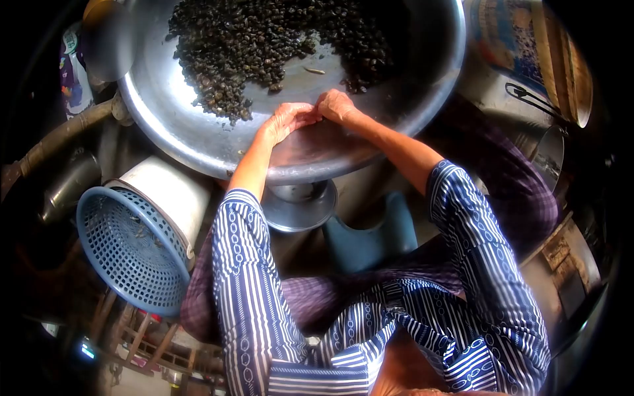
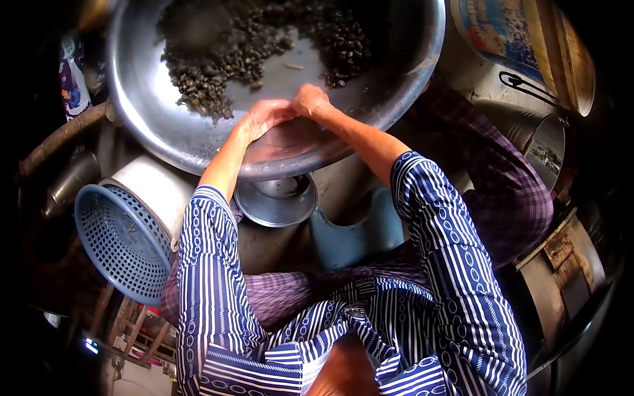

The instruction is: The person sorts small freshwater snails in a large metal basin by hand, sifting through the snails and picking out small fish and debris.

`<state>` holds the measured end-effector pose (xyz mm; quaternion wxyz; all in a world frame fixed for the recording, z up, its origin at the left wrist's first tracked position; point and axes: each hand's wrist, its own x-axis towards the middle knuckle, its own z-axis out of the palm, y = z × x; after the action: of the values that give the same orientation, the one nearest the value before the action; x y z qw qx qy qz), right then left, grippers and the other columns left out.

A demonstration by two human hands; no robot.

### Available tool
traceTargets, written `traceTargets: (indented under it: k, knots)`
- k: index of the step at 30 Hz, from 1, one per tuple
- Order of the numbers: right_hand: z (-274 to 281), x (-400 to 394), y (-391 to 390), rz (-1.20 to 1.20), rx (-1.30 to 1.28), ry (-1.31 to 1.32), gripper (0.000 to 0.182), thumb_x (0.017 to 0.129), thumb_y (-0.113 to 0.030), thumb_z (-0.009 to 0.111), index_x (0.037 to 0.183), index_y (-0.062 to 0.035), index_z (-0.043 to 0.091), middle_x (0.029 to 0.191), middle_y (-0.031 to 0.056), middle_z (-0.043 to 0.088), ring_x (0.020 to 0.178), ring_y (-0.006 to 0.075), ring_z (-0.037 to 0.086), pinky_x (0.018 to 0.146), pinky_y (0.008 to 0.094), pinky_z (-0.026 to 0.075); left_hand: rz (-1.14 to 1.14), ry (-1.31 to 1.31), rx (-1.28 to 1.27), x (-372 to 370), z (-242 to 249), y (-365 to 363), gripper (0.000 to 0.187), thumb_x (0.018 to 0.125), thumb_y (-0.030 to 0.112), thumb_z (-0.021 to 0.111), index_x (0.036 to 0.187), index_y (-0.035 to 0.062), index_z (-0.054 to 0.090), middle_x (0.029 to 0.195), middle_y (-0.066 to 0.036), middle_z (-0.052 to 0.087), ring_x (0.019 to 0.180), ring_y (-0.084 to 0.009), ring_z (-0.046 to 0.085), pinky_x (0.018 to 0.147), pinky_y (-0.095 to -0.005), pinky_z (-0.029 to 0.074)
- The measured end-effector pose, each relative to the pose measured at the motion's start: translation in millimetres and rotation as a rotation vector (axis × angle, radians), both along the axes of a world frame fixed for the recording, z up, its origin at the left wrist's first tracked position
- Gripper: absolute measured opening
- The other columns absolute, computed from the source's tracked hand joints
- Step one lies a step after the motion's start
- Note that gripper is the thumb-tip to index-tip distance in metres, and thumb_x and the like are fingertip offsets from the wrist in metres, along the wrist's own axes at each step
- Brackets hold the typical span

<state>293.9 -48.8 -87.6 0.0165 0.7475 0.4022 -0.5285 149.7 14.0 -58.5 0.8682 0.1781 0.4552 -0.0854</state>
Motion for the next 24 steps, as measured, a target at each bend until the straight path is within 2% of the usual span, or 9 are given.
traceTargets:
  k: [3, 4, 7, 10, 13, 16, 17, 19, 24]
  knots:
    - [-19.4, -7.3, -14.4, 0.097, -0.007, 0.007, 0.020, 0.074, -0.018, 0.052, 0.081, -0.0145, 0.070, 0.085, 0.0129, 0.065, 0.084, 0.0286, 0.062, 0.076, 0.0353, 0.049, -0.079, -0.034, 0.024, -7.3, 10.3, -3.4, 0.024, 0.082, 0.017, 0.055, 0.098, -0.0006, 0.059, 0.096, -0.010, 0.062, 0.094, -0.0195, 0.057, 0.088, -0.0313, 0.043]
    - [-13.8, -10.7, -16.9, 0.242, 0.080, 0.017, 0.020, 0.074, -0.018, 0.052, 0.083, -0.0145, 0.070, 0.087, 0.0130, 0.065, 0.084, 0.0281, 0.062, 0.076, 0.0352, 0.049, -0.105, -0.033, -0.005, -10.3, 12.8, -2.9, 0.024, 0.082, 0.018, 0.056, 0.099, 0.0011, 0.059, 0.096, -0.009, 0.062, 0.093, -0.0186, 0.057, 0.087, -0.0302, 0.043]
    - [11.5, -16.7, -15.2, 0.343, 0.109, 0.032, 0.022, 0.075, -0.016, 0.051, 0.089, -0.0129, 0.068, 0.089, 0.0136, 0.064, 0.086, 0.0273, 0.062, 0.074, 0.0350, 0.049, -0.224, -0.101, 0.012, -21.3, 26.3, -4.4, 0.026, 0.082, 0.020, 0.057, 0.101, 0.0027, 0.058, 0.097, -0.008, 0.062, 0.092, -0.0170, 0.056, 0.086, -0.0297, 0.043]
    - [57.1, -18.3, -2.2, 0.189, 0.020, 0.160, 0.022, 0.075, -0.012, 0.049, 0.088, -0.0106, 0.067, 0.085, 0.0155, 0.065, 0.084, 0.0300, 0.062, 0.072, 0.0356, 0.049, -0.212, -0.089, 0.059, -30.4, 39.9, -5.2, 0.027, 0.082, 0.020, 0.058, 0.103, 0.0030, 0.057, 0.101, -0.008, 0.061, 0.094, -0.0167, 0.056, 0.088, -0.0308, 0.042]
    - [92.2, -23.1, -3.2, 0.055, -0.060, 0.219, 0.029, 0.078, -0.025, 0.051, 0.088, -0.0021, 0.066, 0.094, 0.0194, 0.062, 0.094, 0.0299, 0.060, 0.079, 0.0373, 0.046, -0.227, -0.001, -0.058, -35.8, 35.7, -7.0, 0.028, 0.079, 0.014, 0.055, 0.103, -0.0009, 0.056, 0.104, -0.011, 0.060, 0.097, -0.0198, 0.055, 0.088, -0.0313, 0.043]
    - [117.4, -24.3, -4.9, 0.066, 0.079, 0.279, 0.020, 0.074, -0.014, 0.050, 0.084, -0.0061, 0.065, 0.081, 0.0171, 0.064, 0.079, 0.0281, 0.062, 0.071, 0.0359, 0.048, -0.276, 0.053, 0.078, -34.5, 68.3, -2.9, 0.026, 0.079, 0.011, 0.054, 0.101, -0.0022, 0.057, 0.100, -0.011, 0.061, 0.092, -0.0198, 0.057, 0.084, -0.0307, 0.044]
    - [124.5, -26.1, -5.3, 0.054, 0.093, 0.290, 0.018, 0.073, -0.012, 0.050, 0.083, -0.0067, 0.064, 0.078, 0.0165, 0.064, 0.076, 0.0275, 0.062, 0.069, 0.0356, 0.048, -0.309, 0.023, 0.167, -34.0, 82.3, -4.4, 0.023, 0.078, 0.009, 0.054, 0.098, -0.0023, 0.058, 0.095, -0.010, 0.061, 0.087, -0.0186, 0.057, 0.080, -0.0293, 0.045]
    - [138.7, -29.1, -2.9, 0.056, 0.102, 0.258, 0.028, 0.076, -0.026, 0.054, 0.087, -0.0029, 0.066, 0.086, 0.0217, 0.062, 0.088, 0.0320, 0.060, 0.074, 0.0392, 0.047, -0.342, -0.004, 0.275, -33.7, 113.6, -5.0, 0.021, 0.078, 0.007, 0.054, 0.095, -0.0024, 0.059, 0.090, -0.009, 0.062, 0.081, -0.0175, 0.058, 0.075, -0.0279, 0.046]
    - [176.6, -50.8, -45.1, -0.110, 0.380, 0.259, 0.023, 0.072, -0.024, 0.062, 0.078, -0.0021, 0.062, 0.078, 0.0203, 0.062, 0.079, 0.0358, 0.061, 0.071, 0.0405, 0.048, -0.340, 0.007, 0.492, -50.6, 167.6, -42.6, 0.017, 0.071, -0.003, 0.050, 0.082, 0.0001, 0.063, 0.070, -0.002, 0.059, 0.061, -0.0104, 0.051, 0.054, -0.0219, 0.041]
